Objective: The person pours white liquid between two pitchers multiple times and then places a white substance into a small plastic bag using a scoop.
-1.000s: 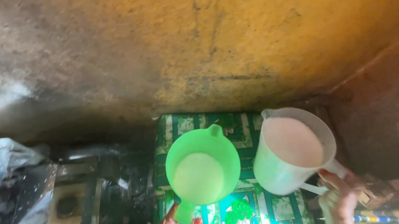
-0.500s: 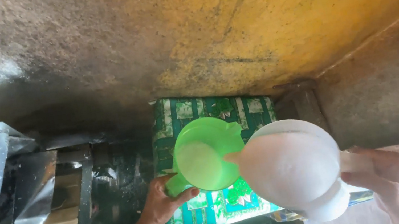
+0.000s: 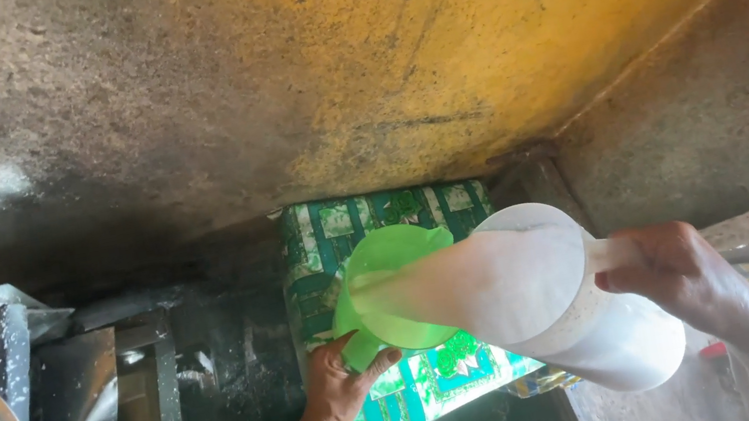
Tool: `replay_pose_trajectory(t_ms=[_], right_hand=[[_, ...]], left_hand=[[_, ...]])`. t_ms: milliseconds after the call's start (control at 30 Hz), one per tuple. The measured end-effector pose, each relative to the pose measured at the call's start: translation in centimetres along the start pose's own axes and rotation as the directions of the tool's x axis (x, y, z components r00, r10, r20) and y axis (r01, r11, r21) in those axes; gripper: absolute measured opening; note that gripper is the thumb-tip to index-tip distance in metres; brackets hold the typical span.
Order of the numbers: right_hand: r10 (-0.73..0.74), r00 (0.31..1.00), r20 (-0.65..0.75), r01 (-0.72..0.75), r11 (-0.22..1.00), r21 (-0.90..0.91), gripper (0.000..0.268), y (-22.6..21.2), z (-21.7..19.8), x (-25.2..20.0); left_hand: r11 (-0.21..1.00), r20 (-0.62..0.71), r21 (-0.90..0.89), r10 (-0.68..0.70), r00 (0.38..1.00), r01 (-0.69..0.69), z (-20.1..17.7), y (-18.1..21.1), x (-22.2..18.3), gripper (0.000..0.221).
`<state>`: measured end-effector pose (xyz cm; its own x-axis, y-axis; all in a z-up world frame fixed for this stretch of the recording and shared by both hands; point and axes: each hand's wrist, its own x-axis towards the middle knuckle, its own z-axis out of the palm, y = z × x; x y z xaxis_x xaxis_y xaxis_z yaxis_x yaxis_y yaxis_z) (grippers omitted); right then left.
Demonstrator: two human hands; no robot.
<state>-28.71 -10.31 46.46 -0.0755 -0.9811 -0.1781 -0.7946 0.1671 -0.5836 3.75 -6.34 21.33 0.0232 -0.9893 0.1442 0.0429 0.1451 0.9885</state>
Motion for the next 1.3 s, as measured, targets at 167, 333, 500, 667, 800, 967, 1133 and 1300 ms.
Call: replay_pose_trajectory(t_ms=[167, 333, 500, 667, 800, 967, 1133, 1300], right_hand=[[0.053, 0.998, 0.022, -0.050, 0.993, -0.108, 0.024, -1.3, -0.2, 0.1], [0.046, 0.997, 0.065, -0.036, 0.989, -0.144, 0.023, -3.0, 0.0, 0.1], [0.046, 0.989, 0.142, -0.020, 0.984, -0.175, 0.020, -3.7, -0.3, 1.0], [-0.054, 0.974, 0.222, 0.105, 0.969, -0.222, 0.020, -3.3, -0.9, 2.5], [-0.221, 0.930, 0.294, 0.311, 0.898, -0.311, 0.029, -2.6, -1.3, 4.1], [-0.251, 0.908, 0.334, 0.382, 0.824, -0.419, 0.037, -2.8, -1.5, 5.5], [-0.288, 0.875, 0.389, 0.451, 0.775, -0.442, 0.039, -2.9, -1.8, 6.6], [-0.293, 0.837, 0.462, 0.514, 0.710, -0.481, 0.031, -4.1, -1.7, 6.9]], left_hand=[[0.999, 0.011, 0.021, -0.027, 1.000, 0.027, -0.1, 0.2, 0.2, 0.037], [1.000, 0.079, -0.028, -0.002, 0.997, 0.004, -0.3, 0.9, 0.4, 0.031], [0.998, 0.083, -0.049, -0.041, 0.996, 0.045, -0.2, 2.1, -0.1, 0.033], [0.952, 0.072, -0.255, -0.155, 0.985, 0.169, 0.1, 1.8, -0.5, 0.033], [0.931, -0.075, -0.130, -0.352, 0.933, 0.341, 0.8, 3.7, -0.6, 0.042], [0.845, -0.372, 0.219, -0.389, 0.843, 0.487, 2.7, 4.4, -0.1, 0.067], [0.874, -0.426, -0.130, -0.476, 0.769, 0.469, 3.7, 4.6, 0.1, 0.039], [0.889, -0.495, -0.112, -0.437, 0.751, 0.443, 4.2, 2.7, 0.0, 0.039]])
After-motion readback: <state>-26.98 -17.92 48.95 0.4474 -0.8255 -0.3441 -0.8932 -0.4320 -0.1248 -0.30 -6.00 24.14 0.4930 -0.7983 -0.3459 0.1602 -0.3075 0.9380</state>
